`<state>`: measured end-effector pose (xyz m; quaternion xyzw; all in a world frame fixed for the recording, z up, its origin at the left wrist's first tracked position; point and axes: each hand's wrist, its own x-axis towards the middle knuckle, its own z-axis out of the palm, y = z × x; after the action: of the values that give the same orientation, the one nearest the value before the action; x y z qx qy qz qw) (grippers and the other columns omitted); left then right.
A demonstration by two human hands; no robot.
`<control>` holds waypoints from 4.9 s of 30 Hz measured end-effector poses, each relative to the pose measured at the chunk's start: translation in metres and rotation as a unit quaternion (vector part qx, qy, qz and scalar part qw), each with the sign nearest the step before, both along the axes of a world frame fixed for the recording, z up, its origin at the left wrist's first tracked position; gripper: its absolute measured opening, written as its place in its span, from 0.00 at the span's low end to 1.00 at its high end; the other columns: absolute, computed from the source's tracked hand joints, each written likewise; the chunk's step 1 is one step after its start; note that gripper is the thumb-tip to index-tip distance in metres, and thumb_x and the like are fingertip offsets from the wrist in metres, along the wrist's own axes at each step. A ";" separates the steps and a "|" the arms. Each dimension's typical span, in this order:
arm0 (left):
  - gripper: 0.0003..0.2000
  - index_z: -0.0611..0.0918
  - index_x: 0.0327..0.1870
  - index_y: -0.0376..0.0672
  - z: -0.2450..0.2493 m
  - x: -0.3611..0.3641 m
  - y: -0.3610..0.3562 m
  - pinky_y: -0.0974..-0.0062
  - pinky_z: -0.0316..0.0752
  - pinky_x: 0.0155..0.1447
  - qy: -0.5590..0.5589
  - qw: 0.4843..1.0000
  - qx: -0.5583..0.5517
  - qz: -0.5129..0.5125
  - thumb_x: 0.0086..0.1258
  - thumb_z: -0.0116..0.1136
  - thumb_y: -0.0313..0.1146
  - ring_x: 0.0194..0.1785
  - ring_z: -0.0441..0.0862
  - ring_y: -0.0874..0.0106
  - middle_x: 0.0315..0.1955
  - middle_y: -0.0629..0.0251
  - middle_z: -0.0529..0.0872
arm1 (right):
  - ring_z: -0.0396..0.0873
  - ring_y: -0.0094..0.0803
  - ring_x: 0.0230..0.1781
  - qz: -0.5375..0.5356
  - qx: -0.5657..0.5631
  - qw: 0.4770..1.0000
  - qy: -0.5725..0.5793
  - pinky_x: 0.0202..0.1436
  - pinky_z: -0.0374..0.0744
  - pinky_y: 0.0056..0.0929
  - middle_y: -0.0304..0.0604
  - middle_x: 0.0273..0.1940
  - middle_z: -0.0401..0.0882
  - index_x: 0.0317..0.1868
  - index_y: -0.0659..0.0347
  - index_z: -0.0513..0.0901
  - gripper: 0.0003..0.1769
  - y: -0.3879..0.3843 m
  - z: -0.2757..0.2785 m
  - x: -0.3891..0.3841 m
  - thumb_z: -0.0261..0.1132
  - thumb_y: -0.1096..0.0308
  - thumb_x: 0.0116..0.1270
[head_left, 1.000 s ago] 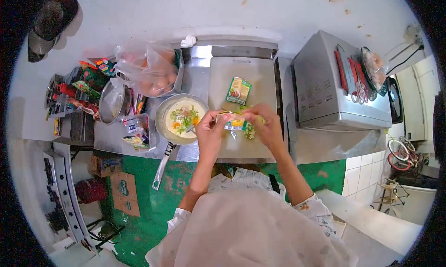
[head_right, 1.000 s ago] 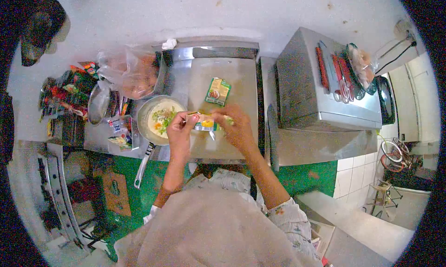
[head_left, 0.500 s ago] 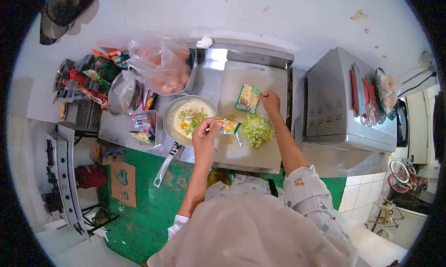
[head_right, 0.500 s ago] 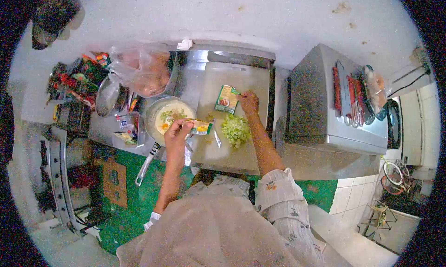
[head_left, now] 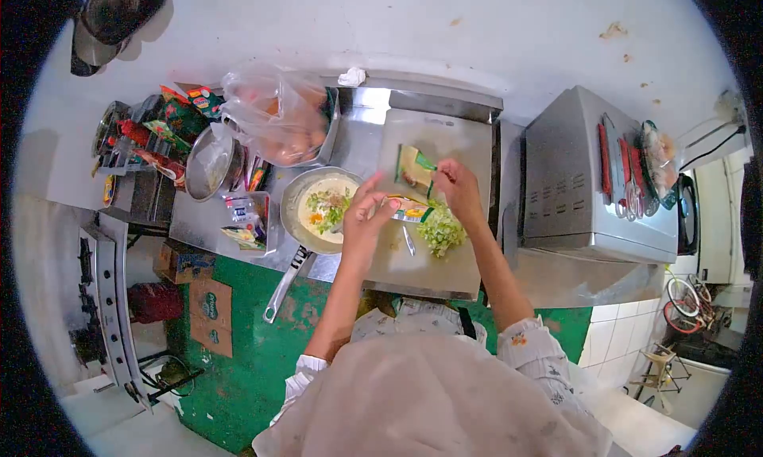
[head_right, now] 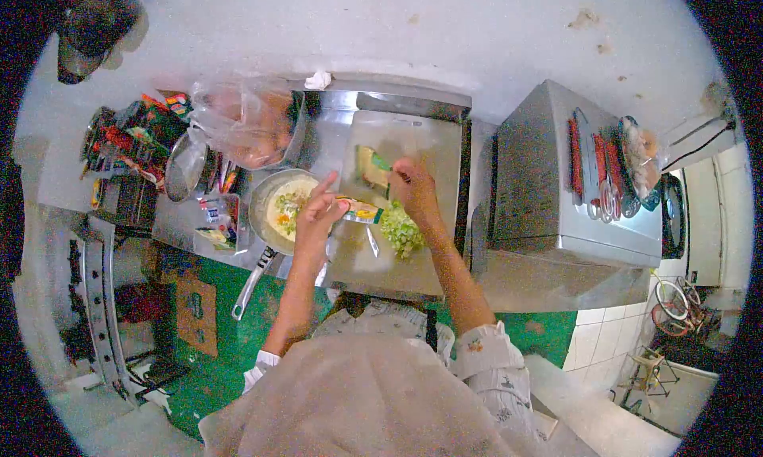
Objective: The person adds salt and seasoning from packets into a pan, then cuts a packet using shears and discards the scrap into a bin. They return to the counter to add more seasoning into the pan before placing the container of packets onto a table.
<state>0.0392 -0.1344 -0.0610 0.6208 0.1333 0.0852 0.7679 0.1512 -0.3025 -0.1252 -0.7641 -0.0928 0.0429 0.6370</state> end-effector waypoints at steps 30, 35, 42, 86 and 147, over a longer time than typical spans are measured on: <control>0.23 0.68 0.52 0.44 0.050 -0.011 0.002 0.82 0.74 0.38 -0.132 0.977 -0.161 0.041 0.55 0.58 0.17 0.37 0.75 0.79 0.40 0.67 0.76 | 0.75 0.20 0.28 -0.083 -0.044 0.991 -0.094 0.33 0.74 0.20 0.37 0.29 0.78 0.34 0.64 0.78 0.05 -0.001 0.151 -0.096 0.65 0.74 0.58; 0.23 0.69 0.54 0.42 0.024 -0.011 0.004 0.78 0.74 0.48 -0.142 0.980 -0.142 -0.005 0.55 0.59 0.24 0.42 0.76 0.76 0.42 0.65 0.76 | 0.77 0.32 0.26 -0.056 -0.082 0.979 -0.177 0.30 0.75 0.29 0.43 0.27 0.76 0.34 0.62 0.78 0.05 0.031 0.153 -0.110 0.64 0.76 0.57; 0.16 0.71 0.47 0.41 0.034 -0.019 0.008 0.71 0.67 0.61 -0.118 0.947 -0.289 -0.071 0.57 0.56 0.29 0.57 0.73 0.68 0.50 0.57 0.77 | 0.76 0.28 0.25 0.017 -0.106 0.968 -0.226 0.29 0.74 0.24 0.41 0.28 0.76 0.37 0.62 0.81 0.08 0.040 0.155 -0.120 0.67 0.76 0.55; 0.08 0.81 0.35 0.33 0.070 -0.024 0.015 0.86 0.69 0.30 -0.039 0.997 0.060 0.036 0.64 0.61 0.30 0.27 0.75 0.85 0.25 0.70 0.82 | 0.75 0.18 0.35 0.141 0.077 0.984 0.083 0.42 0.74 0.20 0.36 0.35 0.80 0.41 0.68 0.81 0.10 0.027 0.155 -0.081 0.62 0.69 0.65; 0.08 0.80 0.39 0.37 0.079 -0.025 0.005 0.85 0.72 0.34 -0.022 0.998 0.057 0.022 0.62 0.62 0.29 0.30 0.76 0.83 0.28 0.71 0.80 | 0.77 0.32 0.45 0.141 0.176 0.968 -0.113 0.48 0.74 0.26 0.45 0.41 0.81 0.32 0.60 0.83 0.16 0.030 0.112 -0.067 0.55 0.89 0.50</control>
<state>0.0146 -0.1289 0.0181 0.6582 0.1244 0.1230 0.7322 0.0845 -0.2722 -0.0135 -0.6194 -0.2772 0.0283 0.7340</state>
